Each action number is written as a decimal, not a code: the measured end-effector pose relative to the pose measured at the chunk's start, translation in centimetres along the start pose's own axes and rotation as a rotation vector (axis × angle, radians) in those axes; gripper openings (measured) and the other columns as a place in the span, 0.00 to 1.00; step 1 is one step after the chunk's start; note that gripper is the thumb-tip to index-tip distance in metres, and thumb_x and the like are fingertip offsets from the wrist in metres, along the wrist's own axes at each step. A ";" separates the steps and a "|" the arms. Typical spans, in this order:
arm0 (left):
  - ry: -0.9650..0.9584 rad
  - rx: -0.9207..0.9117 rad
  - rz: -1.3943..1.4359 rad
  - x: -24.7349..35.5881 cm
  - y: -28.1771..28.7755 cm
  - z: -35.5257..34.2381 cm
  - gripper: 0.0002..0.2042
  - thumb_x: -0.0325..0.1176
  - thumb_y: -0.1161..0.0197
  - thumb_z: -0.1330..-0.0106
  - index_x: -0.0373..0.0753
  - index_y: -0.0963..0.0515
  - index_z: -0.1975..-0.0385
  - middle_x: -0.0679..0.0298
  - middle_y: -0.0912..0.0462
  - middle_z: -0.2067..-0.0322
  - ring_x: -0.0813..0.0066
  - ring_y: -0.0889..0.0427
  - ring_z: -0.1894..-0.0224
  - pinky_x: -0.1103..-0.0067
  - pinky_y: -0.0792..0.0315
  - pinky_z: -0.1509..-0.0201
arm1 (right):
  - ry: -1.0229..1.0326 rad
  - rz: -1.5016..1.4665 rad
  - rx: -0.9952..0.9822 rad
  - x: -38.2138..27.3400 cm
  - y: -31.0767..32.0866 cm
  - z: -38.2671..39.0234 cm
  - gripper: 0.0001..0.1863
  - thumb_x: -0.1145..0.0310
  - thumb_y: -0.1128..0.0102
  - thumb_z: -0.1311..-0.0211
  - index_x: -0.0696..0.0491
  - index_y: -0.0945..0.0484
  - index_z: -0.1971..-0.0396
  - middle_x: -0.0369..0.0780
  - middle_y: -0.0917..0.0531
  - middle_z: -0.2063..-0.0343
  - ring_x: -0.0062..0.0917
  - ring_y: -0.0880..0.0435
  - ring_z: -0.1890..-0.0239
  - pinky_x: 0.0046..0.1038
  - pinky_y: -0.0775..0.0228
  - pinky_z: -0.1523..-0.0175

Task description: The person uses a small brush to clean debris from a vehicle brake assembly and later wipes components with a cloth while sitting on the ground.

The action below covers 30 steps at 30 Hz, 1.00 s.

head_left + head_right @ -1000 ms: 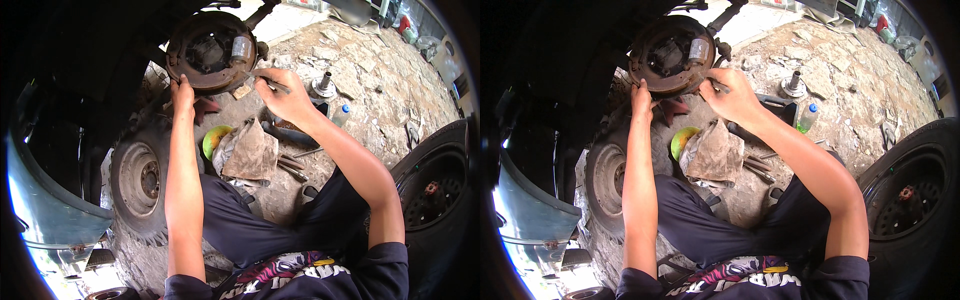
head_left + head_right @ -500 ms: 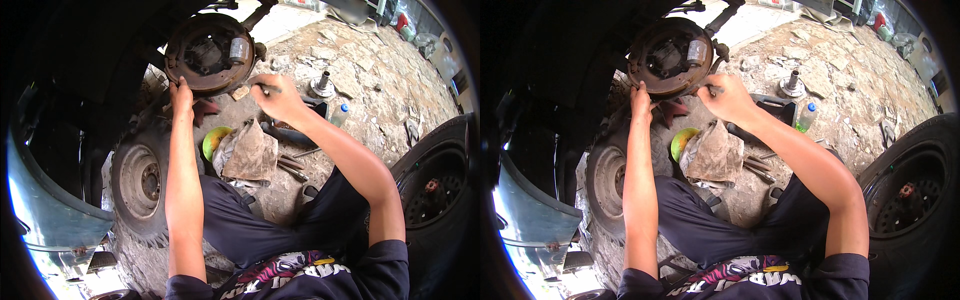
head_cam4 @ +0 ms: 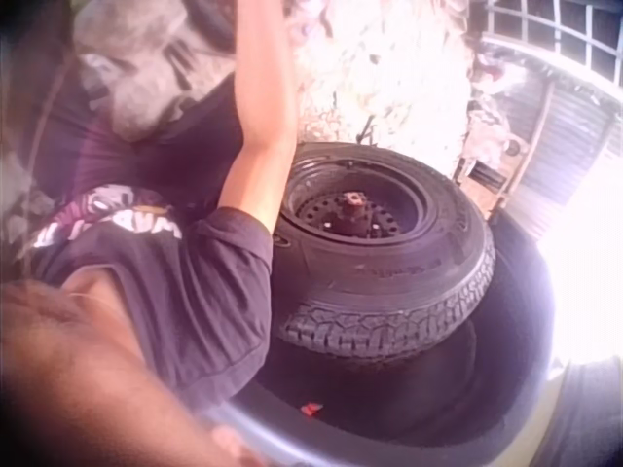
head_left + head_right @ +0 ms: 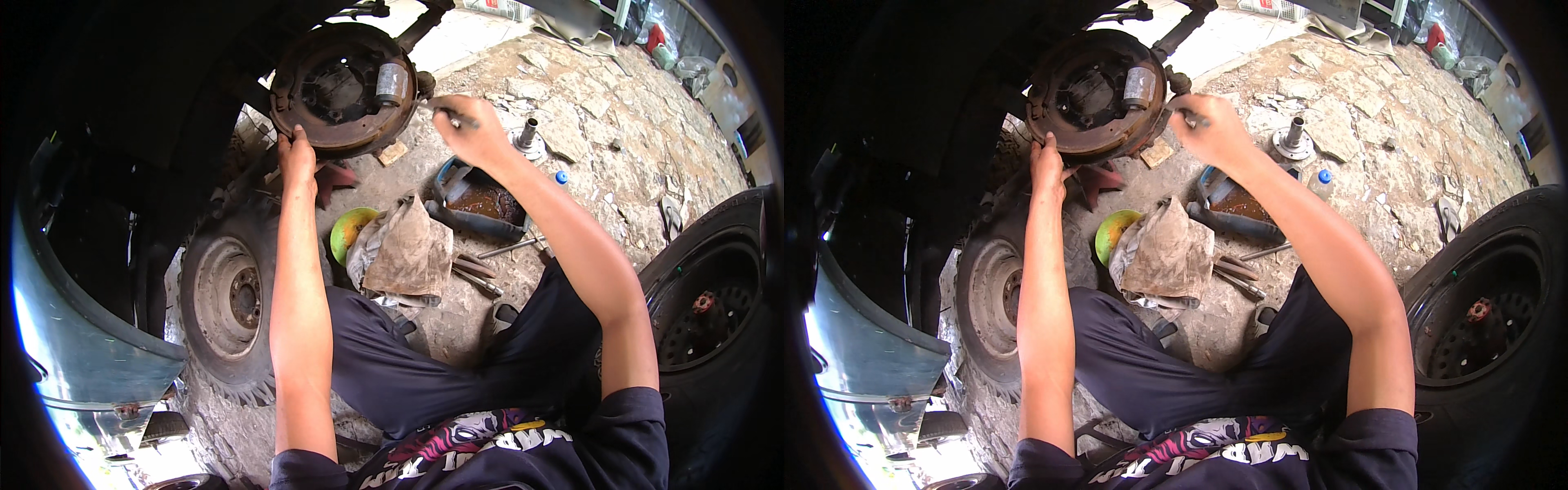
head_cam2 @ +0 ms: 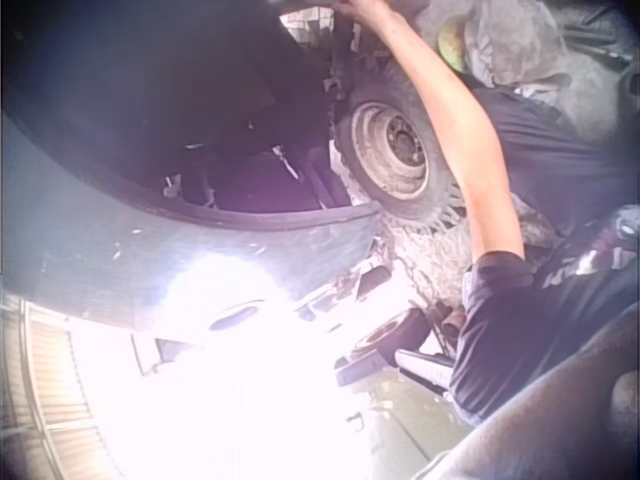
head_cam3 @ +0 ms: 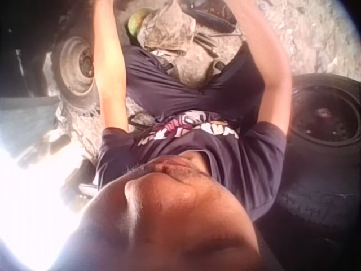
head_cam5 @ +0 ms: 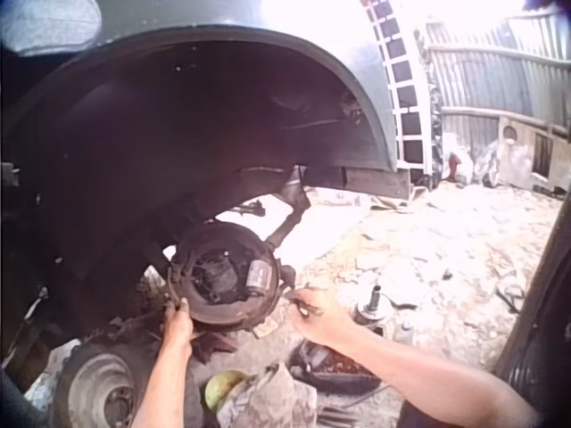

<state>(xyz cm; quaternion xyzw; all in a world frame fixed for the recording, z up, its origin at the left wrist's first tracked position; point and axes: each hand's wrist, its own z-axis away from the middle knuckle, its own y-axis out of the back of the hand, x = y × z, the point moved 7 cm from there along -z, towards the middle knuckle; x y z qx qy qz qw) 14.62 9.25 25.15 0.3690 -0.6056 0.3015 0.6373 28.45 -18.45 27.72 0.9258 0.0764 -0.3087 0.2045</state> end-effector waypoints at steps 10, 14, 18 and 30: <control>0.011 0.018 -0.018 -0.3 0.0 -0.3 0.28 0.44 0.53 0.24 0.42 0.50 0.29 0.52 0.38 0.33 0.55 0.31 0.36 0.51 0.26 0.45 | 0.286 0.645 -0.294 -1.9 -5.6 2.7 0.18 0.63 0.38 0.45 0.59 0.20 0.57 0.46 0.21 0.63 0.38 0.22 0.54 0.39 0.32 0.48; 0.011 0.020 -0.031 -0.4 0.6 -0.4 0.28 0.44 0.53 0.23 0.41 0.50 0.29 0.53 0.38 0.33 0.55 0.30 0.36 0.51 0.26 0.44 | 0.259 0.480 -0.450 -5.7 -7.5 5.0 0.16 0.70 0.39 0.46 0.62 0.20 0.58 0.44 0.21 0.67 0.35 0.21 0.59 0.38 0.30 0.50; 0.015 0.012 -0.008 0.1 0.0 0.4 0.31 0.46 0.52 0.24 0.39 0.52 0.28 0.53 0.39 0.32 0.56 0.31 0.36 0.51 0.26 0.44 | 0.137 0.616 -0.449 -3.5 -7.2 3.4 0.14 0.63 0.36 0.44 0.60 0.20 0.65 0.46 0.19 0.66 0.38 0.19 0.56 0.42 0.30 0.45; -0.009 0.025 -0.015 -0.9 0.7 -1.1 0.33 0.47 0.51 0.24 0.38 0.55 0.27 0.51 0.38 0.33 0.55 0.29 0.37 0.52 0.25 0.44 | 0.294 0.429 -0.346 -6.0 -7.2 4.8 0.13 0.70 0.40 0.46 0.61 0.19 0.63 0.44 0.21 0.73 0.35 0.21 0.66 0.38 0.27 0.55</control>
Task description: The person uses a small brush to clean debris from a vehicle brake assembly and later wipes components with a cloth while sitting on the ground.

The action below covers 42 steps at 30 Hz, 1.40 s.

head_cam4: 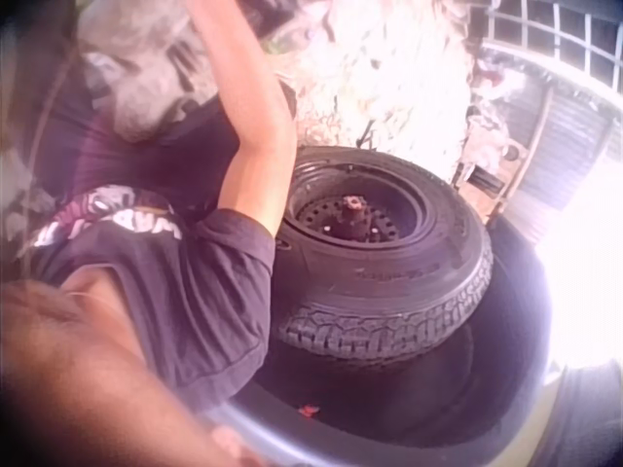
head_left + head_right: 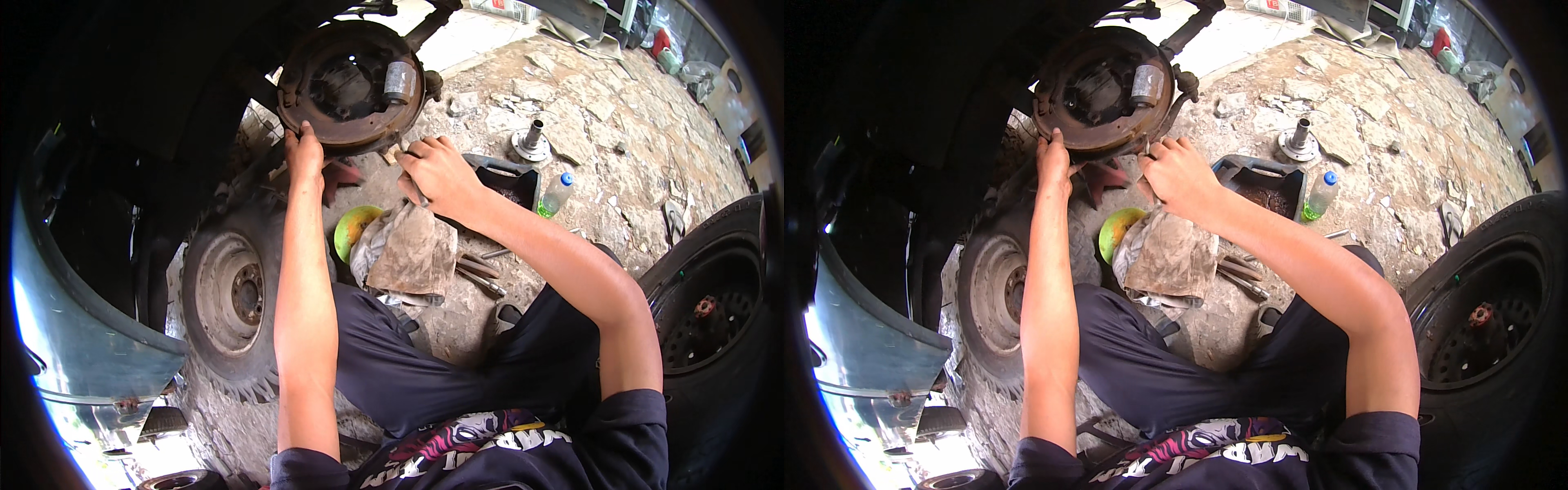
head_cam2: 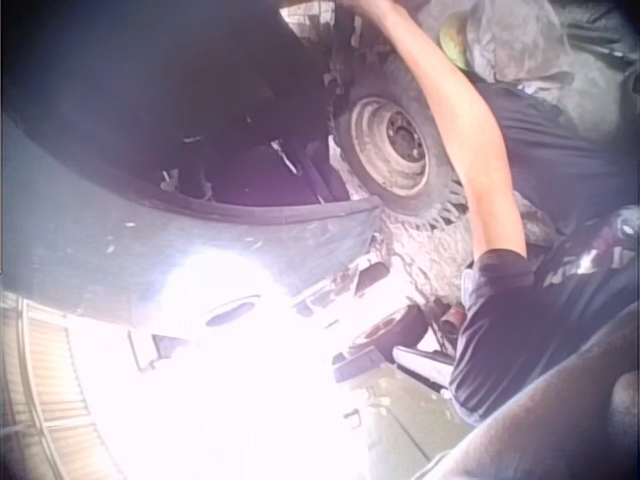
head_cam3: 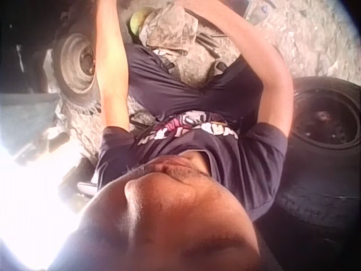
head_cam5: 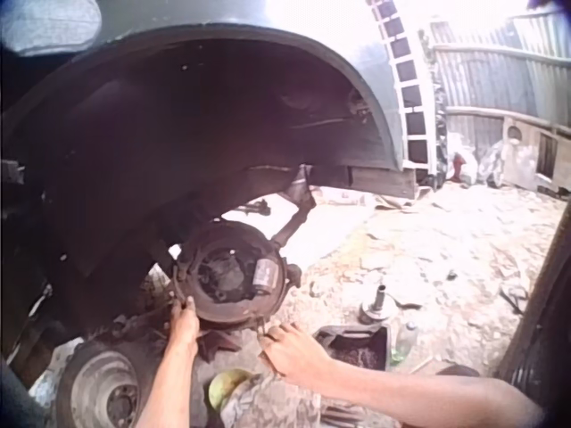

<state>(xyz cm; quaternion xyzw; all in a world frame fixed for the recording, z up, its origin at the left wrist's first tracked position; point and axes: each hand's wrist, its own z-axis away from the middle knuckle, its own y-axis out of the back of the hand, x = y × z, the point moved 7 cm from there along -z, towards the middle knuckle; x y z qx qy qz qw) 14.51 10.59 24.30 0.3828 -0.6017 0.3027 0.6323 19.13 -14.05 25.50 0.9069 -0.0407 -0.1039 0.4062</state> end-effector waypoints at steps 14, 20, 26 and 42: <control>0.017 0.040 -0.022 0.0 0.1 0.2 0.25 0.44 0.54 0.23 0.40 0.46 0.31 0.53 0.36 0.35 0.55 0.29 0.37 0.51 0.24 0.45 | -0.139 0.157 -0.084 2.2 -0.7 0.1 0.20 0.67 0.37 0.46 0.63 0.22 0.54 0.47 0.19 0.63 0.36 0.20 0.55 0.40 0.32 0.46; 0.020 -0.011 0.017 0.4 -1.2 0.5 0.25 0.45 0.55 0.23 0.42 0.45 0.32 0.53 0.38 0.34 0.54 0.30 0.37 0.50 0.25 0.44 | -0.168 0.246 -0.004 8.0 -0.3 -1.0 0.28 0.70 0.37 0.46 0.66 0.27 0.45 0.47 0.20 0.61 0.37 0.21 0.52 0.41 0.34 0.43; 0.013 -0.030 0.010 0.2 -0.5 0.4 0.23 0.44 0.55 0.23 0.43 0.44 0.32 0.54 0.37 0.34 0.54 0.30 0.37 0.50 0.24 0.45 | -0.122 0.302 -0.011 5.0 -1.4 -0.5 0.23 0.73 0.42 0.44 0.67 0.25 0.48 0.46 0.20 0.65 0.34 0.20 0.59 0.37 0.32 0.50; 0.008 0.009 -0.002 0.4 -0.3 0.5 0.27 0.44 0.53 0.23 0.41 0.48 0.30 0.53 0.41 0.32 0.53 0.32 0.35 0.49 0.24 0.45 | -0.160 0.260 -0.111 2.4 -2.1 0.4 0.26 0.70 0.37 0.49 0.65 0.24 0.49 0.47 0.19 0.60 0.36 0.20 0.53 0.41 0.33 0.47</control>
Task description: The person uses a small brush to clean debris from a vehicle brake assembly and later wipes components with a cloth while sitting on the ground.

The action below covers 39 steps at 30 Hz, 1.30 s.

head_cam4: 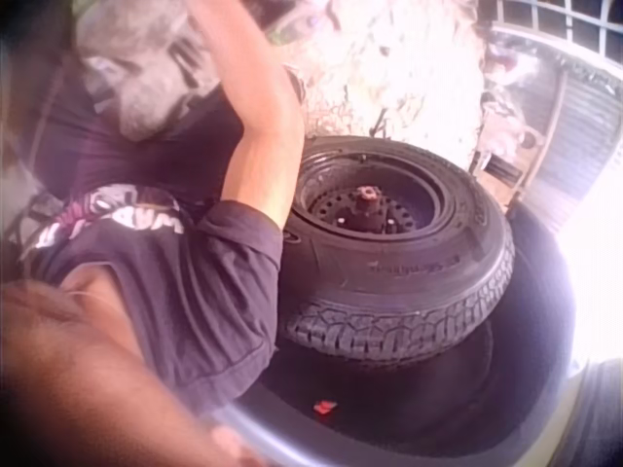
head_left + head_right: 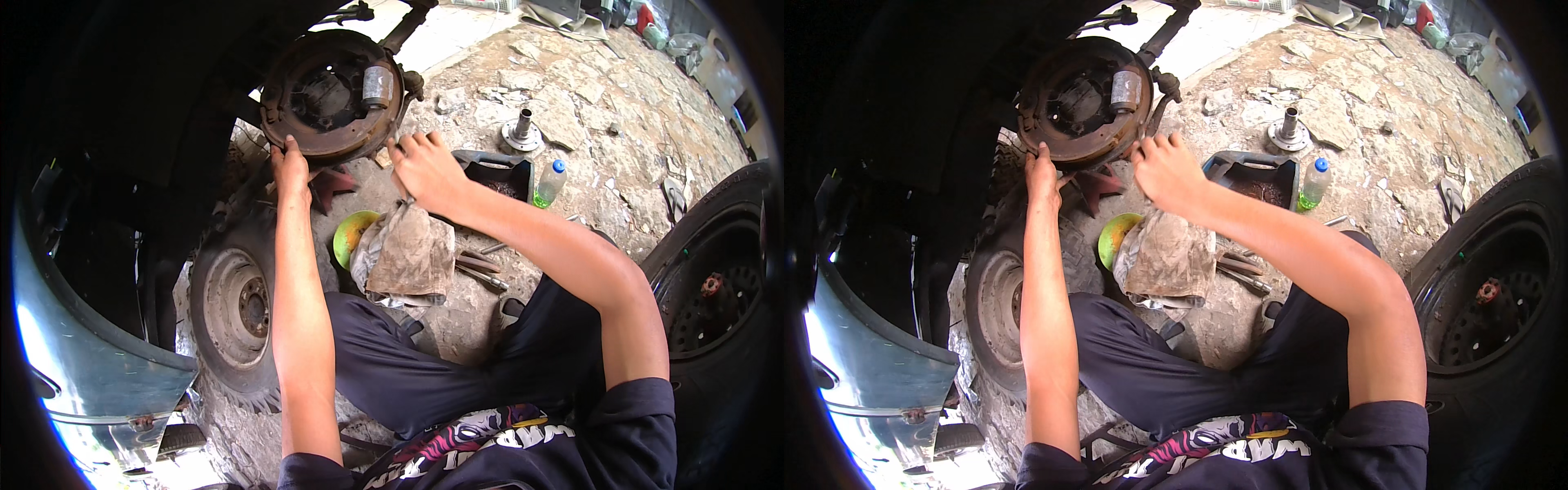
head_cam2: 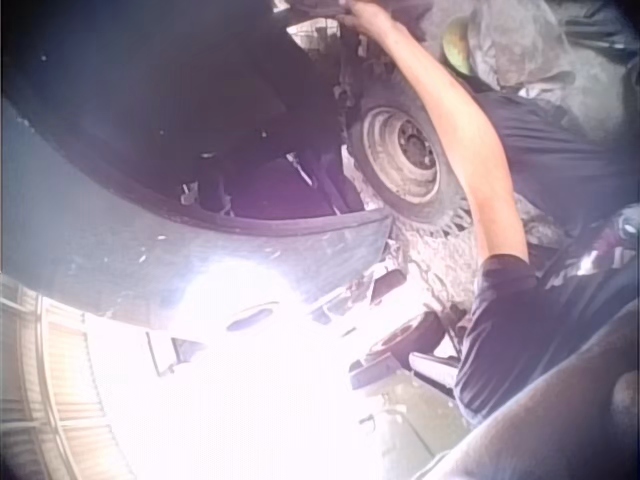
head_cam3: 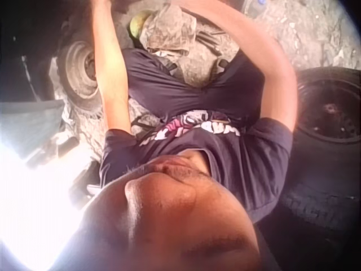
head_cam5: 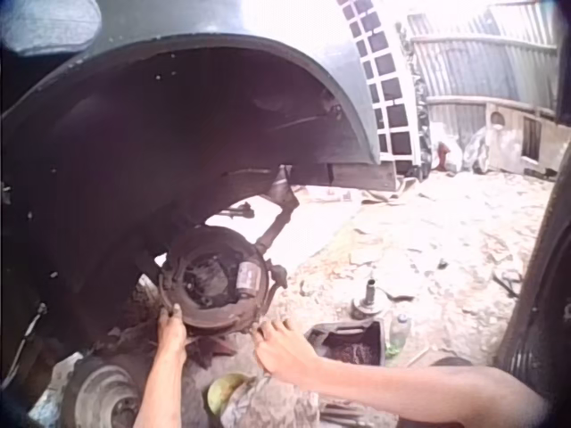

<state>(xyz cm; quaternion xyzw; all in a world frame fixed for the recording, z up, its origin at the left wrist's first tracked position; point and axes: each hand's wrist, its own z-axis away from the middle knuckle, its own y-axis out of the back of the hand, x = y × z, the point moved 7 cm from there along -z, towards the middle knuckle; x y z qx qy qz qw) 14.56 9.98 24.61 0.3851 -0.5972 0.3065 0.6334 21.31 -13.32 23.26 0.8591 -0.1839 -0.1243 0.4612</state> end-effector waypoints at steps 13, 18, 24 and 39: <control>-0.007 -0.050 0.022 0.5 -0.1 0.6 0.27 0.43 0.53 0.23 0.41 0.47 0.30 0.53 0.40 0.32 0.53 0.34 0.34 0.50 0.25 0.45 | -0.005 0.030 -0.009 -0.1 0.7 -0.2 0.21 0.70 0.42 0.46 0.63 0.23 0.52 0.47 0.20 0.59 0.35 0.20 0.52 0.40 0.34 0.46; -0.012 -0.059 0.018 0.8 -0.3 0.8 0.27 0.43 0.53 0.24 0.40 0.48 0.30 0.52 0.40 0.32 0.53 0.33 0.34 0.49 0.25 0.44 | -0.037 -0.023 -0.040 0.1 0.7 -0.4 0.24 0.72 0.39 0.49 0.64 0.24 0.50 0.47 0.19 0.59 0.36 0.20 0.53 0.40 0.34 0.46; -0.012 -0.060 0.018 0.6 -0.6 0.6 0.26 0.43 0.53 0.23 0.41 0.46 0.30 0.52 0.40 0.32 0.53 0.33 0.35 0.48 0.25 0.45 | -0.049 0.002 -0.002 2.7 1.4 -1.4 0.24 0.72 0.39 0.47 0.66 0.25 0.49 0.48 0.19 0.59 0.35 0.20 0.52 0.42 0.33 0.44; -0.011 -0.057 0.018 0.1 -0.1 -0.1 0.27 0.44 0.53 0.23 0.42 0.48 0.29 0.53 0.41 0.32 0.54 0.32 0.35 0.49 0.25 0.44 | -0.022 0.030 0.027 2.4 1.2 -1.4 0.22 0.72 0.43 0.46 0.64 0.24 0.50 0.48 0.19 0.59 0.37 0.21 0.52 0.40 0.33 0.47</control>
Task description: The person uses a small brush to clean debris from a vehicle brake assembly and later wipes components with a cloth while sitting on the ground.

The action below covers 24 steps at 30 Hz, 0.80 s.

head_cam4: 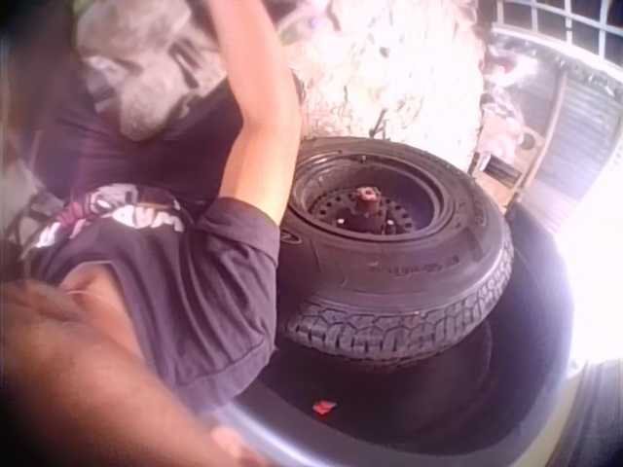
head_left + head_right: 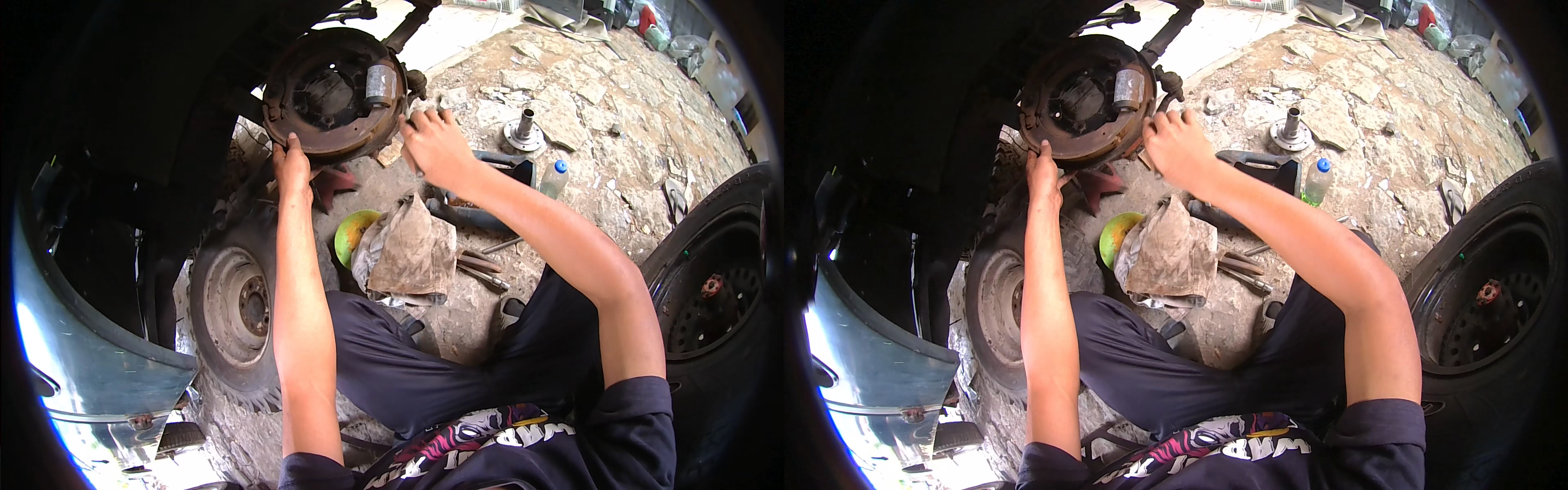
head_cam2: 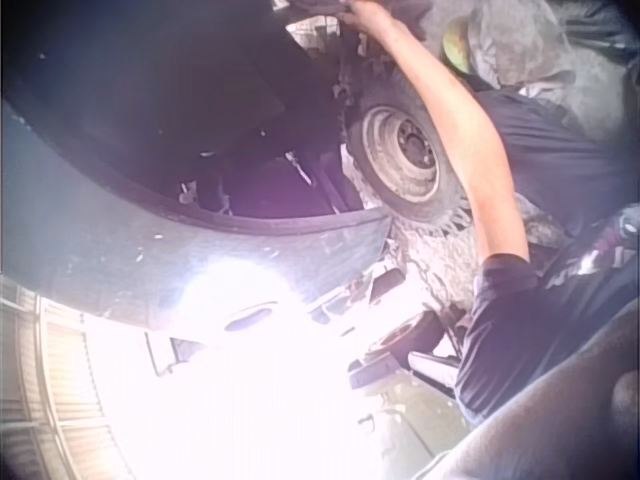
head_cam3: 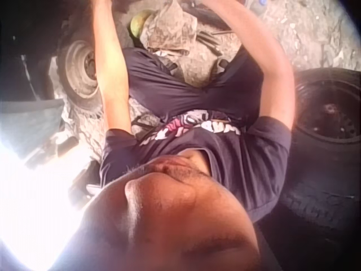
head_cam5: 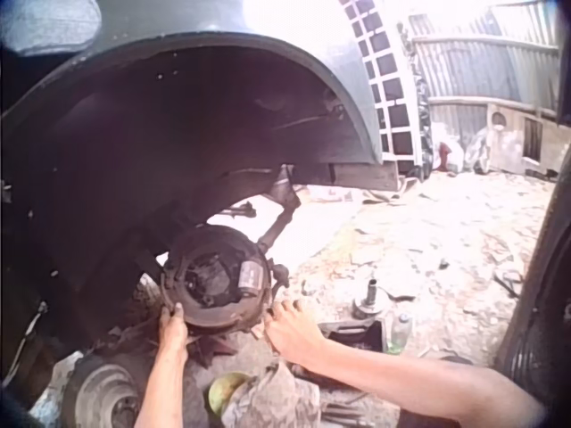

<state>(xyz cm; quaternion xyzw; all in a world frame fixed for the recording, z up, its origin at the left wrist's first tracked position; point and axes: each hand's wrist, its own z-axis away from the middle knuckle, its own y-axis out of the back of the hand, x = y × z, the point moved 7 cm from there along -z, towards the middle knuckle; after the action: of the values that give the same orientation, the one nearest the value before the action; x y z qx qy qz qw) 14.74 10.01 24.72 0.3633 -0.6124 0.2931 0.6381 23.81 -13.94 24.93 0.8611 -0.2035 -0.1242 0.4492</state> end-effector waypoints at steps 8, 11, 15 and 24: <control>0.012 -0.001 0.002 0.6 -0.6 0.9 0.30 0.44 0.52 0.24 0.41 0.52 0.28 0.52 0.43 0.31 0.53 0.32 0.35 0.50 0.25 0.45 | 0.004 -0.029 -0.095 -2.3 -0.4 1.1 0.25 0.72 0.36 0.51 0.64 0.24 0.50 0.49 0.20 0.58 0.37 0.20 0.52 0.40 0.33 0.45; 0.012 0.012 -0.010 0.4 -0.2 0.4 0.30 0.44 0.52 0.24 0.41 0.52 0.28 0.51 0.43 0.31 0.53 0.32 0.35 0.50 0.25 0.45 | -0.013 0.008 -0.077 0.7 -0.1 -0.3 0.26 0.71 0.35 0.51 0.64 0.25 0.49 0.49 0.20 0.58 0.36 0.21 0.51 0.41 0.33 0.45; 0.022 0.050 0.003 0.3 -0.1 0.6 0.29 0.44 0.52 0.24 0.40 0.50 0.29 0.52 0.41 0.32 0.53 0.31 0.35 0.49 0.25 0.45 | 0.010 -0.008 -0.074 -1.3 -0.4 0.3 0.20 0.69 0.37 0.46 0.63 0.22 0.53 0.49 0.20 0.59 0.37 0.21 0.51 0.40 0.31 0.47; 0.001 0.026 -0.008 0.0 -0.1 -0.2 0.26 0.43 0.53 0.23 0.40 0.46 0.31 0.53 0.39 0.33 0.53 0.31 0.36 0.50 0.25 0.44 | 0.036 -0.011 -0.190 -1.0 -0.2 -0.7 0.12 0.65 0.39 0.41 0.60 0.18 0.66 0.49 0.19 0.60 0.38 0.21 0.50 0.42 0.30 0.43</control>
<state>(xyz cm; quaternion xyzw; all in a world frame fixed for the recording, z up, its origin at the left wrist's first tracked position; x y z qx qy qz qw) 14.88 10.11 24.69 0.3738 -0.6067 0.2987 0.6348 23.30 -12.85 25.21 0.8177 -0.1778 -0.1301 0.5318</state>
